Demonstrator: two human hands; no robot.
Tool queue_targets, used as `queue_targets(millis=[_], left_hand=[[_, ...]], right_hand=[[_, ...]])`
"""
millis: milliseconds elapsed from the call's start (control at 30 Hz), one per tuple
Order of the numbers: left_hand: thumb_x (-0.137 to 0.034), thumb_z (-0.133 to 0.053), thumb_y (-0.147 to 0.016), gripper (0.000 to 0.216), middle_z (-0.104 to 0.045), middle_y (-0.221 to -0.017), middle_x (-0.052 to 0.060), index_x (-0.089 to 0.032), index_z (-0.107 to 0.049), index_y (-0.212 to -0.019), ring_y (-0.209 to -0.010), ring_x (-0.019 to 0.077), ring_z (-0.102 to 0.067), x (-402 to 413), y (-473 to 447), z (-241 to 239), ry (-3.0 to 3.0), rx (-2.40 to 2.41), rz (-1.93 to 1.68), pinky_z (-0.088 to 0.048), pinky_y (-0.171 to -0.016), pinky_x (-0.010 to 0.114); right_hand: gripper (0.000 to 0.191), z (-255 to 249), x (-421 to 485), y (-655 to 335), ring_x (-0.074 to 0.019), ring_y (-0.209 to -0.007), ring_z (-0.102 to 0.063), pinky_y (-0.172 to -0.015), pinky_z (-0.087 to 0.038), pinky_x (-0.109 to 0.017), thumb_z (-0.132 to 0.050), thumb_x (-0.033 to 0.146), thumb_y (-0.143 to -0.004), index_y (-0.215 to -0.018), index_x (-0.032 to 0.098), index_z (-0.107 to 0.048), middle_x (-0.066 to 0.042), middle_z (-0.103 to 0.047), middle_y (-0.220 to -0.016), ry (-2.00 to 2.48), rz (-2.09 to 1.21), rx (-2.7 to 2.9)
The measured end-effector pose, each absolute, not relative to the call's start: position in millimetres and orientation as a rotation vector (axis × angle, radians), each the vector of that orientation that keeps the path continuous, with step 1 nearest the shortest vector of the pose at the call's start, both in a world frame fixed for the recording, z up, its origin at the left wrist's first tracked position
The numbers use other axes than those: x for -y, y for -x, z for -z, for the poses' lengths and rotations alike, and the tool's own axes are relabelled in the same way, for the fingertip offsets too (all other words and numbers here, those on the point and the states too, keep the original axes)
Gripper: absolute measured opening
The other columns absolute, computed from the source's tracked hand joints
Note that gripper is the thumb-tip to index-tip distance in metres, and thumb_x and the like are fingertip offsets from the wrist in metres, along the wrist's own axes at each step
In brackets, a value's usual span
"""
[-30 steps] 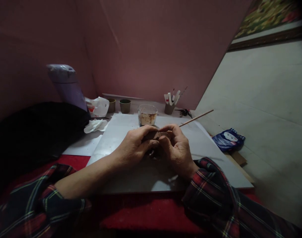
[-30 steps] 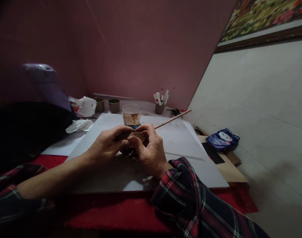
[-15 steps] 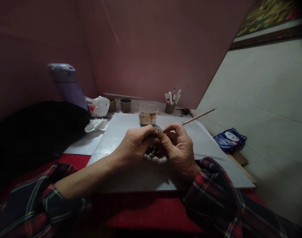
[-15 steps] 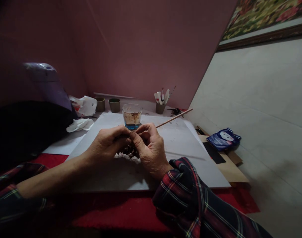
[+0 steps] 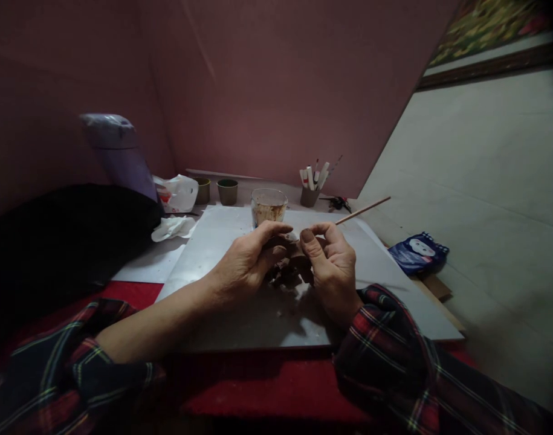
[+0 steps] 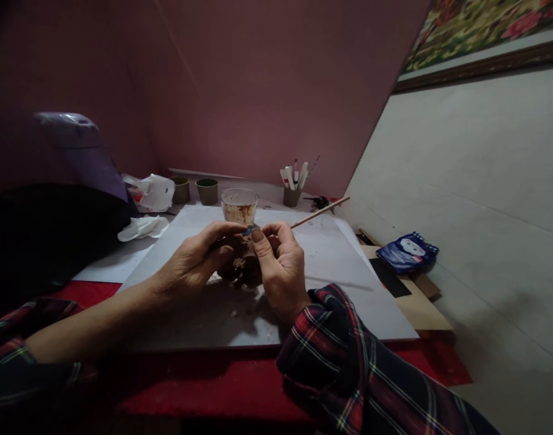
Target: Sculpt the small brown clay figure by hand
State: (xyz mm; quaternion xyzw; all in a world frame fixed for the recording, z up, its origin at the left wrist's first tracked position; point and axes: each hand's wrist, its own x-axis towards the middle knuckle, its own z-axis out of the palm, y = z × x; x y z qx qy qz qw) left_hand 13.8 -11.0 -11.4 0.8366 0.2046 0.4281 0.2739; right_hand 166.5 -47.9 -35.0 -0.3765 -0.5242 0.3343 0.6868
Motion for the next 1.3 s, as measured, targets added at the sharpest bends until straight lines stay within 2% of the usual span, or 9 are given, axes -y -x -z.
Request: queue_targets(millis=[200,300,433,600,733,867,967,1133,1300], left_hand=[[-0.021,-0.053,-0.088,0.014,-0.067,-0.071,0.001,-0.015,-0.066,-0.091,-0.062,0.0109,-0.060,7.9,-13.4,12.0,-2.148,-0.670,-1.257,-0.049,-0.058,0.020],[-0.023,-0.055,-0.087,0.015,-0.061,-0.060,-0.002,-0.014,-0.067,-0.085,-0.049,0.0084,-0.052,8.2,-13.1,10.5,-2.017,-0.711,-1.309,-0.044,-0.048,0.019],[-0.024,-0.058,-0.085,0.014,-0.054,-0.054,-0.003,-0.013,-0.066,-0.080,-0.045,0.0076,-0.048,8.8,-13.6,9.0,-1.923,-0.732,-1.345,-0.041,-0.044,0.018],[-0.032,-0.055,-0.087,0.022,-0.054,-0.056,-0.003,-0.013,-0.064,-0.080,-0.046,0.0078,-0.047,7.9,-13.6,12.2,-1.918,-0.720,-1.267,-0.040,-0.042,0.018],[-0.038,-0.051,-0.091,0.030,-0.058,-0.061,-0.001,-0.013,-0.066,-0.085,-0.051,0.0089,-0.050,5.9,-12.0,15.4,-2.018,-0.725,-1.219,-0.042,-0.048,0.019],[-0.039,-0.054,-0.091,0.031,-0.070,-0.088,0.006,-0.014,-0.067,-0.101,-0.075,0.0144,-0.063,4.7,-11.0,14.3,-2.074,-0.676,-1.271,-0.050,-0.065,0.023],[-0.034,-0.069,-0.080,0.038,-0.070,-0.101,0.009,-0.014,-0.064,-0.112,-0.087,0.0187,-0.066,5.4,-11.5,12.8,-2.107,-0.631,-1.233,-0.053,-0.074,0.027],[-0.018,-0.073,-0.071,0.027,-0.072,-0.088,0.006,-0.013,-0.069,-0.097,-0.077,0.0158,-0.065,7.6,-12.6,10.6,-2.220,-0.718,-1.200,-0.053,-0.071,0.026],[-0.018,-0.069,-0.074,0.021,-0.074,-0.083,0.005,-0.014,-0.071,-0.094,-0.072,0.0150,-0.066,8.5,-13.5,8.6,-2.247,-0.802,-1.244,-0.052,-0.067,0.024]], right_hand=[[0.030,37.8,48.1,-168.3,-0.0062,-0.051,-0.051,-0.046,-0.041,-0.018,-0.056,0.052,-0.089,-0.092,0.022,-0.054,0.006,-0.056,-0.065,0.837,-0.768,1.253],[0.037,38.3,50.0,-168.3,-0.0085,-0.058,-0.058,-0.050,-0.046,-0.019,-0.069,0.051,-0.079,-0.099,0.023,-0.054,0.004,-0.063,-0.074,0.813,-0.803,1.360],[0.044,38.8,52.2,-167.4,-0.0150,-0.077,-0.068,-0.067,-0.054,-0.026,-0.081,0.040,-0.069,-0.101,0.025,-0.055,0.002,-0.070,-0.083,0.874,-0.703,1.441],[0.027,37.9,51.9,-167.0,-0.0130,-0.073,-0.067,-0.065,-0.054,-0.025,-0.073,0.040,-0.079,-0.095,0.022,-0.061,0.001,-0.071,-0.082,0.915,-0.676,1.390],[0.023,35.2,50.4,-167.1,-0.0090,-0.059,-0.059,-0.057,-0.049,-0.021,-0.071,0.042,-0.080,-0.084,0.020,-0.063,0.004,-0.066,-0.068,0.938,-0.702,1.329],[0.023,33.7,49.3,-166.8,-0.0067,-0.053,-0.052,-0.054,-0.047,-0.020,-0.071,0.042,-0.080,-0.080,0.020,-0.062,0.005,-0.060,-0.064,0.905,-0.729,1.281],[0.025,34.3,49.4,-166.8,-0.0068,-0.053,-0.052,-0.053,-0.046,-0.020,-0.069,0.043,-0.081,-0.081,0.020,-0.061,0.005,-0.061,-0.066,0.901,-0.748,1.264],[0.028,36.7,49.8,-169.2,-0.0106,-0.068,-0.060,-0.060,-0.049,-0.022,-0.065,0.047,-0.084,-0.091,0.021,-0.060,0.001,-0.066,-0.079,0.937,-0.677,1.365],[0.034,36.7,50.4,-171.8,-0.0120,-0.067,-0.062,-0.059,-0.049,-0.023,-0.064,0.049,-0.084,-0.104,0.024,-0.056,0.001,-0.068,-0.079,0.937,-0.634,1.433]])
